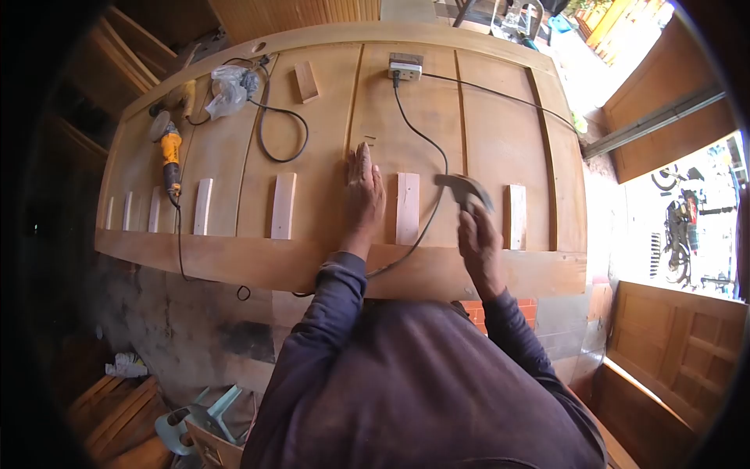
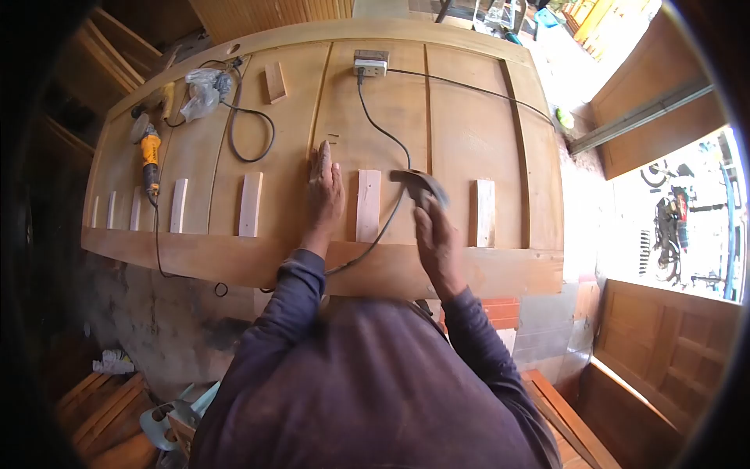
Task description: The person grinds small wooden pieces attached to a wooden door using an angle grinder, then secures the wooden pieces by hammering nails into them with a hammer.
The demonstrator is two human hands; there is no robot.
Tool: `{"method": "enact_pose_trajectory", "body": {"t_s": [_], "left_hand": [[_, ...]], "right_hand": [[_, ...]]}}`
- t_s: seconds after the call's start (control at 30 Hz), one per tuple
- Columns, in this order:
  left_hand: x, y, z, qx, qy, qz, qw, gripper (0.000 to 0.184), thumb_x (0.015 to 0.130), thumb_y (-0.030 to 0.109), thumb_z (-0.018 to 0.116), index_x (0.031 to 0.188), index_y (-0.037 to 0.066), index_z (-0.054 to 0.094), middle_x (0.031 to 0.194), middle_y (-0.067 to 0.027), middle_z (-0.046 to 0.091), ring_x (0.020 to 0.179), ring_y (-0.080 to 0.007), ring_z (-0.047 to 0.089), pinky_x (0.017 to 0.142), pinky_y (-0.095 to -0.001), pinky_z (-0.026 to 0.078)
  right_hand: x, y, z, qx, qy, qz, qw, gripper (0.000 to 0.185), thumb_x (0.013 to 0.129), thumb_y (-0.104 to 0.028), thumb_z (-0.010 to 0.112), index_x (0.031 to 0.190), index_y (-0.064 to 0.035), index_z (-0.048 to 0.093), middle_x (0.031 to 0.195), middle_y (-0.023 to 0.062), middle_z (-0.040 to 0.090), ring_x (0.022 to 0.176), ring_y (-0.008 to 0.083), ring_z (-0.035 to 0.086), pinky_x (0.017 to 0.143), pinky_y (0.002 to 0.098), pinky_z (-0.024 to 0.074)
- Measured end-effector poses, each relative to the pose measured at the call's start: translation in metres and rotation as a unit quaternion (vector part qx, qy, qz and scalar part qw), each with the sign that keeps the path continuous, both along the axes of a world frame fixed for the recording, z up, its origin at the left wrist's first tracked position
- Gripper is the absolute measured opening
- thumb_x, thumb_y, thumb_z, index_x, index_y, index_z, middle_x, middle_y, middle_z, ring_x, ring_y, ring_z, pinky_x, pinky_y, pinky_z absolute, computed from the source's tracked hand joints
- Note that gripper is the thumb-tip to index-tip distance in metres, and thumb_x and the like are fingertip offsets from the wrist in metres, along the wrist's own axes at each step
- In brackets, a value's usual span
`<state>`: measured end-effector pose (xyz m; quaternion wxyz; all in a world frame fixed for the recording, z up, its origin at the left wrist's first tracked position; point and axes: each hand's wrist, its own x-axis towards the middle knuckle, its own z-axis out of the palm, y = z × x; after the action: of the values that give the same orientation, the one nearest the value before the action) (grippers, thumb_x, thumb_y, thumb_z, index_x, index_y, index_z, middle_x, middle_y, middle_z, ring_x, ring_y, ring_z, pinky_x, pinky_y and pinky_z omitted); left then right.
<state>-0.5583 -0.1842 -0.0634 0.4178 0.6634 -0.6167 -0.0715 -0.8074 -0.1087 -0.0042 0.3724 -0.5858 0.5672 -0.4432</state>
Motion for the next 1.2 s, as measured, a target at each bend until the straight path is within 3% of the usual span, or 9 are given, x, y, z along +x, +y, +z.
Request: {"method": "enact_pose_trajectory", "body": {"t_s": [0.1,0.2,0.3,0.37,0.57,0.73,0.97,1.1,1.2], "left_hand": [[0.000,0.002,0.009,0.030,0.035,0.015,0.999,0.048,0.111,0.017,0.044,0.157,0.003,0.044,0.150,-0.0280,0.056,0.141,-0.0450,0.051,0.118,-0.0517,0.040],[0.001,-0.009,0.000,0.025,0.062,0.049,0.997,0.043,0.108,0.017,0.053,0.150,0.004,0.053,0.142,-0.0230,0.063,0.131,-0.0413,0.059,0.114,-0.0513,0.042],[0.020,-0.038,-0.007,-0.005,-0.157,0.070,0.985,0.034,0.101,0.016,0.064,0.135,0.010,0.065,0.123,-0.0151,0.070,0.114,-0.0377,0.063,0.097,-0.0513,0.050],[0.018,-0.047,0.005,0.016,-0.170,0.088,0.981,0.024,0.098,0.020,0.069,0.121,0.014,0.071,0.115,-0.0115,0.072,0.107,-0.0323,0.066,0.097,-0.0474,0.047],[0.021,-0.061,-0.013,-0.016,-0.155,0.117,0.981,0.007,0.091,0.024,0.074,0.090,0.018,0.071,0.103,-0.0048,0.069,0.099,-0.0330,0.062,0.085,-0.0493,0.051],[0.008,-0.053,0.000,-0.005,-0.195,0.113,0.974,0.003,0.098,0.017,0.063,0.100,0.016,0.062,0.101,-0.0087,0.069,0.101,-0.0320,0.064,0.083,-0.0491,0.051],[0.008,-0.053,-0.025,-0.068,-0.084,0.097,0.989,0.049,0.093,-0.003,0.052,0.138,0.011,0.063,0.108,-0.0135,0.071,0.102,-0.0358,0.066,0.090,-0.0476,0.053],[0.015,-0.059,-0.027,-0.154,-0.018,0.045,0.987,0.021,0.093,-0.003,0.056,0.106,0.007,0.069,0.099,-0.0153,0.072,0.095,-0.0374,0.068,0.086,-0.0478,0.054],[0.013,-0.054,-0.020,-0.130,0.077,0.056,0.987,0.010,0.097,0.001,0.060,0.104,0.006,0.066,0.098,-0.0148,0.072,0.094,-0.0361,0.069,0.084,-0.0467,0.054]], "right_hand": [[-0.024,0.025,0.010,0.128,-0.251,-0.024,0.959,0.022,0.111,-0.019,0.061,0.128,-0.0049,0.063,0.078,-0.0027,0.055,0.067,0.0036,0.051,0.056,0.0232,0.0422],[-0.043,0.041,-0.031,0.109,-0.243,-0.040,0.963,0.021,0.111,-0.021,0.062,0.127,-0.0078,0.062,0.084,-0.0079,0.054,0.072,0.0010,0.047,0.060,0.0197,0.0401],[-0.038,0.038,-0.024,0.109,-0.283,-0.038,0.952,0.022,0.111,-0.020,0.062,0.128,-0.0073,0.062,0.089,-0.0083,0.055,0.077,0.0014,0.049,0.066,0.0190,0.0416],[-0.044,0.037,-0.037,0.114,-0.264,-0.021,0.957,0.026,0.110,-0.019,0.064,0.133,-0.0071,0.062,0.098,-0.0067,0.059,0.087,0.0020,0.052,0.074,0.0191,0.0426],[-0.038,0.036,-0.014,0.126,-0.257,-0.017,0.958,0.026,0.111,-0.022,0.061,0.130,-0.0045,0.062,0.084,-0.0069,0.052,0.071,0.0018,0.046,0.059,0.0204,0.0362],[-0.043,0.035,-0.020,0.136,-0.281,0.013,0.950,0.030,0.111,-0.024,0.062,0.133,-0.0039,0.062,0.088,-0.0073,0.054,0.073,-0.0003,0.046,0.060,0.0185,0.0358],[-0.035,0.036,-0.017,0.093,-0.272,-0.046,0.957,0.028,0.109,-0.022,0.064,0.132,-0.0065,0.060,0.080,-0.0075,0.051,0.066,0.0017,0.045,0.056,0.0199,0.0347],[-0.039,0.036,-0.026,0.090,-0.249,-0.032,0.964,0.026,0.110,-0.024,0.062,0.130,-0.0063,0.062,0.078,-0.0079,0.050,0.066,0.0017,0.044,0.055,0.0201,0.0331],[-0.044,0.034,-0.043,0.087,-0.248,-0.058,0.963,0.030,0.111,-0.024,0.061,0.134,-0.0047,0.061,0.077,-0.0079,0.050,0.066,0.0020,0.044,0.056,0.0200,0.0340]]}}
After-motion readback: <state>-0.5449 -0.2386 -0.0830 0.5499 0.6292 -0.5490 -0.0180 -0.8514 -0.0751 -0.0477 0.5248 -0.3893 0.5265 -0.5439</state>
